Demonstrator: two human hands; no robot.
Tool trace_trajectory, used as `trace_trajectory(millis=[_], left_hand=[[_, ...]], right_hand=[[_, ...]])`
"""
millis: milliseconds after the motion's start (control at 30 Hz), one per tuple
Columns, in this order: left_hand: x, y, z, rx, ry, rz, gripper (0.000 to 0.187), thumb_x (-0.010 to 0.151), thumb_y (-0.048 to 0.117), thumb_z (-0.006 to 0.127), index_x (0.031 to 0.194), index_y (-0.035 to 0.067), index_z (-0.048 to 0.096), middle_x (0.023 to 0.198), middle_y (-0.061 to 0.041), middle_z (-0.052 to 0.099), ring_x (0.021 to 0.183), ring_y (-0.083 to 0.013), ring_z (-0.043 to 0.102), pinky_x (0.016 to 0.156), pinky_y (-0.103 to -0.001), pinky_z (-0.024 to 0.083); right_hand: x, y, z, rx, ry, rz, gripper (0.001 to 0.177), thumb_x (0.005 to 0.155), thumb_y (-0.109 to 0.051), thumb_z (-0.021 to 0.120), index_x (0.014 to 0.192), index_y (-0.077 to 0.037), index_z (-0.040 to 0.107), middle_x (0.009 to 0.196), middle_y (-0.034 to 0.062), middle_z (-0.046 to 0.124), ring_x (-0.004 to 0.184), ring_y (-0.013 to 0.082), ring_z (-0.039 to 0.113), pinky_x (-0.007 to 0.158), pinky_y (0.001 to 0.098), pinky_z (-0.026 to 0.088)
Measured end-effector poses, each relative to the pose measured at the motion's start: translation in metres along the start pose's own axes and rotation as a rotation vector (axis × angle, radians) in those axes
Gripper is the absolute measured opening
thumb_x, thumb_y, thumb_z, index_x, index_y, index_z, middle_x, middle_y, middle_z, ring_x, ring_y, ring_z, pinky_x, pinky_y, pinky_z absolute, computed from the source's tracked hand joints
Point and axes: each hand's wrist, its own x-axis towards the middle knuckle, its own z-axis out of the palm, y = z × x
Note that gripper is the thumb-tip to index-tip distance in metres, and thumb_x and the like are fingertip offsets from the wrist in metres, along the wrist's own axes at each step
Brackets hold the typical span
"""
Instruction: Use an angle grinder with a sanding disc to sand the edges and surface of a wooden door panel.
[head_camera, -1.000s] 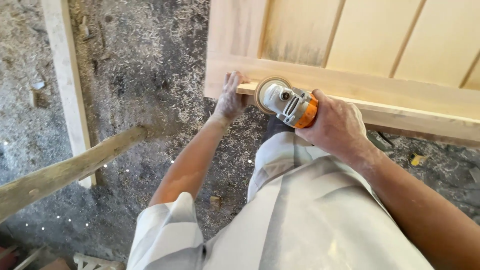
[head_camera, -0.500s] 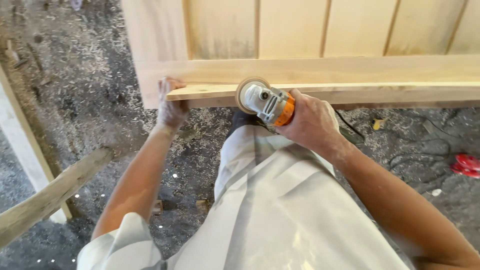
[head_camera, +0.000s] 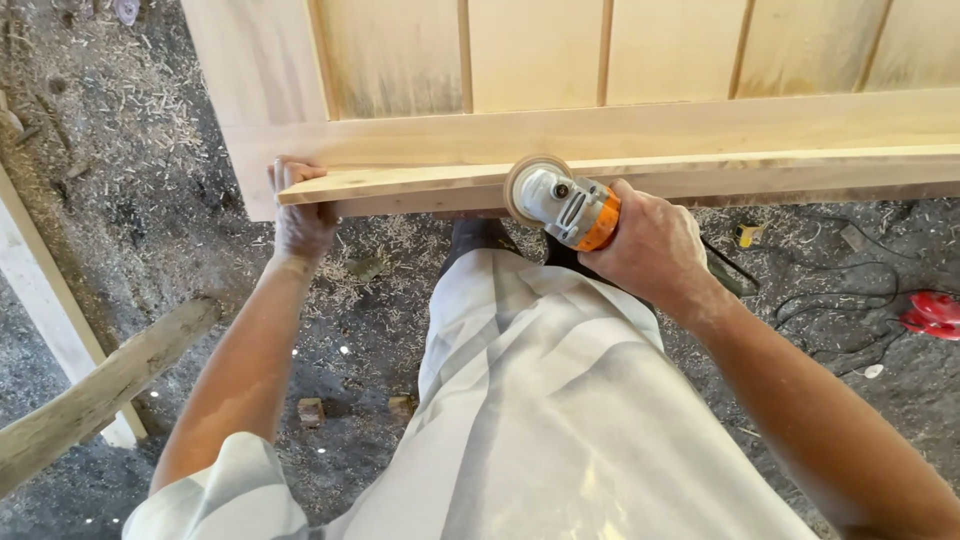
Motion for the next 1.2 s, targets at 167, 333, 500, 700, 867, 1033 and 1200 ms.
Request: trace_trajectory(millis=[167,333,500,700,867,1033,1200], left_hand=[[-0.005,-0.004,0.002,0.001,-0.01,-0.016,0.03,0.093,-0.001,0.066,0.111,0.007,0.043,0.106,-0.014,0.051,0.103,-0.0284,0.05,0.096,-0.047,0.041],[-0.01,-0.007,0.003,0.051,-0.026,-0.064,0.025,0.102,-0.002,0.063,0.114,0.007,0.043,0.111,-0.014,0.052,0.108,-0.0273,0.05,0.102,-0.045,0.042],[-0.013,-0.01,0.005,0.141,-0.017,-0.025,0.027,0.109,0.01,0.069,0.112,0.007,0.042,0.109,-0.013,0.051,0.108,-0.0264,0.05,0.103,-0.046,0.042],[-0.016,-0.004,-0.003,0.156,-0.053,-0.1,0.026,0.113,0.013,0.068,0.114,0.007,0.043,0.112,-0.013,0.05,0.112,-0.0272,0.05,0.104,-0.046,0.04],[-0.015,0.007,-0.008,0.185,-0.068,-0.127,0.026,0.112,0.01,0.068,0.115,0.006,0.042,0.113,-0.015,0.048,0.111,-0.029,0.048,0.103,-0.047,0.039],[-0.017,0.003,-0.008,0.2,-0.078,-0.137,0.024,0.11,0.003,0.064,0.117,0.006,0.041,0.115,-0.015,0.048,0.113,-0.0294,0.047,0.105,-0.047,0.039],[-0.018,0.002,-0.008,0.194,-0.078,-0.139,0.025,0.109,0.003,0.064,0.118,0.005,0.041,0.116,-0.015,0.048,0.114,-0.029,0.047,0.106,-0.046,0.038]], right_hand=[[-0.005,0.027,-0.004,-0.066,-0.049,0.095,0.043,0.071,-0.035,0.085,0.093,-0.006,0.063,0.081,0.0174,0.072,0.079,0.038,0.072,0.073,0.0501,0.057],[-0.009,0.052,-0.015,-0.071,-0.051,0.1,0.048,0.069,-0.036,0.087,0.097,-0.005,0.063,0.08,0.0171,0.072,0.077,0.0371,0.072,0.071,0.0486,0.058],[-0.015,0.076,-0.028,-0.047,-0.048,0.161,0.051,0.068,-0.035,0.088,0.103,-0.007,0.064,0.079,0.0167,0.073,0.074,0.0349,0.074,0.072,0.0478,0.058],[-0.019,0.104,-0.044,-0.152,-0.026,0.179,0.047,0.075,-0.038,0.088,0.097,-0.004,0.064,0.078,0.0173,0.072,0.074,0.0361,0.072,0.071,0.0485,0.058],[-0.027,0.132,-0.053,-0.135,-0.056,0.167,0.049,0.075,-0.036,0.085,0.105,-0.005,0.063,0.076,0.0156,0.072,0.068,0.0306,0.074,0.068,0.0447,0.061],[-0.033,0.16,-0.058,-0.209,-0.057,0.195,0.047,0.074,-0.037,0.087,0.099,-0.005,0.063,0.074,0.0156,0.072,0.07,0.0302,0.073,0.068,0.0444,0.06],[-0.038,0.184,-0.062,-0.194,-0.043,0.214,0.053,0.07,-0.037,0.088,0.103,-0.004,0.063,0.077,0.0158,0.073,0.069,0.0294,0.074,0.068,0.0435,0.061]])
